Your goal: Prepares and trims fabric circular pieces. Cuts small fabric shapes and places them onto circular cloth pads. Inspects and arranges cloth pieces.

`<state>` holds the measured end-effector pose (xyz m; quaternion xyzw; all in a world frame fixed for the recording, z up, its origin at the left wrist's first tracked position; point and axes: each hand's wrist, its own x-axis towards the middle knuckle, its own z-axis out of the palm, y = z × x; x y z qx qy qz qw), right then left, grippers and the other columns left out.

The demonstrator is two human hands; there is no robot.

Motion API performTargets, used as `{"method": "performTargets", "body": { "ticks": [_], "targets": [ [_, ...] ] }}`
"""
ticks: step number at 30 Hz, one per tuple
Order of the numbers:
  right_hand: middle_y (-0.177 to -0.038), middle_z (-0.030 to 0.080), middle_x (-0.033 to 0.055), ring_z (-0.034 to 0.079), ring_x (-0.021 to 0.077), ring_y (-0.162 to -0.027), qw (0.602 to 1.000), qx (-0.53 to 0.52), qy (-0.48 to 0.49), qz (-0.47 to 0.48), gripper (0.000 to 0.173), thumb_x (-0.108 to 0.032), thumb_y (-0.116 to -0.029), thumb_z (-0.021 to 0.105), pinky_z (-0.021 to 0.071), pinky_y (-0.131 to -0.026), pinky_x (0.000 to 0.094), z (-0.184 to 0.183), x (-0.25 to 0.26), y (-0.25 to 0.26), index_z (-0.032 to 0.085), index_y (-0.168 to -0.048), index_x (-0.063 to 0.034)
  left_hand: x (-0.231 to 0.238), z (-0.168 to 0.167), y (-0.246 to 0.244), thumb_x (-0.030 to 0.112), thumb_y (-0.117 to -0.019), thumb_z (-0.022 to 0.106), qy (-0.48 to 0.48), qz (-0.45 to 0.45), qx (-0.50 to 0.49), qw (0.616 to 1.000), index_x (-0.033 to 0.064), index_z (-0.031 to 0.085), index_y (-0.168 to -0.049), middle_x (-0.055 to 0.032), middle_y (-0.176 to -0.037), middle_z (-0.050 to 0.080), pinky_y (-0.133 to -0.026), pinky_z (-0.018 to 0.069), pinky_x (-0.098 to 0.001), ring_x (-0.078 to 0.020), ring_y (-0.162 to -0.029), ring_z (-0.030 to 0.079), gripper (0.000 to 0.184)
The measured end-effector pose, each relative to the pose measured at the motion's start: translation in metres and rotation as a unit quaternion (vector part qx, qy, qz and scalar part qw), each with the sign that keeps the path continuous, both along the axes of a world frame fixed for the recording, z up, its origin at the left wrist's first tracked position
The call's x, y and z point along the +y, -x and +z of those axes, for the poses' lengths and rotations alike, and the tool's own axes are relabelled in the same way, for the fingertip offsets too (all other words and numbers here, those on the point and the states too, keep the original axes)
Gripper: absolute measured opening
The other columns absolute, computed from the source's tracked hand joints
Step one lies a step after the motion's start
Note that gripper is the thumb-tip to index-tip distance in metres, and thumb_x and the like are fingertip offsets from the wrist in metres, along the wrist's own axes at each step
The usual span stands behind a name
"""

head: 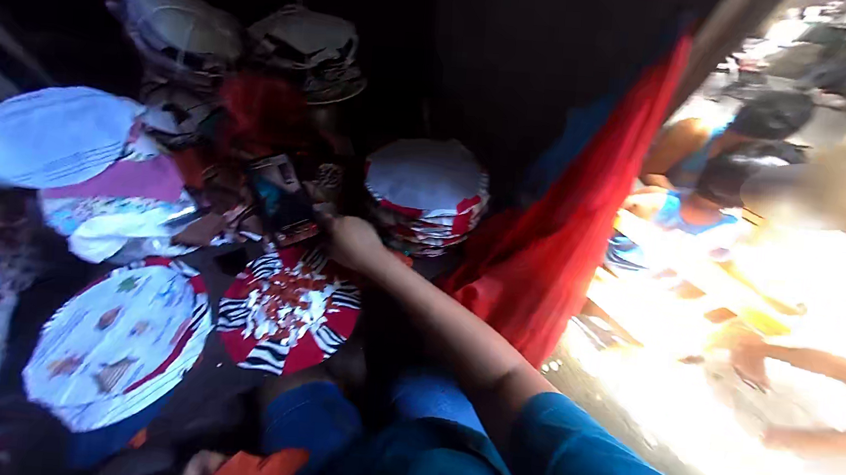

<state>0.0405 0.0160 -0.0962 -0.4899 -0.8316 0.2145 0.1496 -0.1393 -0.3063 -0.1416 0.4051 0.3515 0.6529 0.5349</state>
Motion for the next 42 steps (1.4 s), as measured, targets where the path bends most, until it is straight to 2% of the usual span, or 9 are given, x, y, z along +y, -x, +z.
{"method": "performTargets", "body": {
  "ticks": [3, 11, 26, 42],
  "targets": [
    [-0.117, 0.069, 0.0223, 0.066, 0.0428, -0.110, 1.000, 0.004, -0.012, -0.005, 0.046, -0.019, -0.0975, 0.062, 0.0519, -0.089, 0.0656, -0.004, 0.005, 0.000, 0.057, -0.143, -0.0145, -0.001, 0.000, -0.003, 0.026, -0.1016, 0.060, 0.010, 0.007, -0.012, 1.000, 0.0254, 0.073, -0.111, 0.0088, -0.102, 0.075, -0.087, 0.0578, -0.0222, -0.0010, -0.095, 0.070, 0.016],
    [-0.122, 0.068, 0.0220, 0.066, 0.0425, -0.113, 0.999, -0.021, -0.025, 0.002, 0.038, -0.017, -0.1004, 0.056, 0.0511, -0.090, 0.0664, -0.006, 0.006, 0.001, 0.064, -0.137, -0.0122, 0.005, -0.001, -0.012, 0.025, -0.1024, 0.059, 0.023, -0.012, -0.036, 0.999, 0.0231, 0.072, -0.110, 0.0058, -0.100, 0.075, -0.086, 0.0580, -0.0220, -0.0019, -0.093, 0.070, 0.016],
    [-0.124, 0.068, 0.0209, 0.065, 0.0417, -0.116, 0.999, -0.021, -0.036, 0.012, 0.039, -0.011, -0.1000, 0.053, 0.0501, -0.093, 0.0647, 0.001, 0.000, -0.001, 0.065, -0.137, -0.0139, 0.002, -0.004, -0.016, 0.026, -0.1022, 0.059, 0.036, 0.012, 0.024, 0.999, 0.0246, 0.072, -0.109, 0.0092, -0.100, 0.073, -0.087, 0.0574, -0.0220, -0.0002, -0.093, 0.068, 0.015],
    [-0.125, 0.068, 0.0197, 0.065, 0.0405, -0.116, 0.997, -0.061, -0.047, 0.007, 0.040, -0.011, -0.1005, 0.050, 0.0508, -0.090, 0.0636, 0.003, 0.001, 0.002, 0.064, -0.139, -0.0144, 0.004, -0.012, -0.018, 0.027, -0.1007, 0.062, 0.012, 0.027, 0.011, 1.000, 0.0199, 0.072, -0.106, 0.0073, -0.096, 0.072, -0.083, 0.0574, -0.0193, -0.0002, -0.089, 0.069, 0.013]
  ]
}}
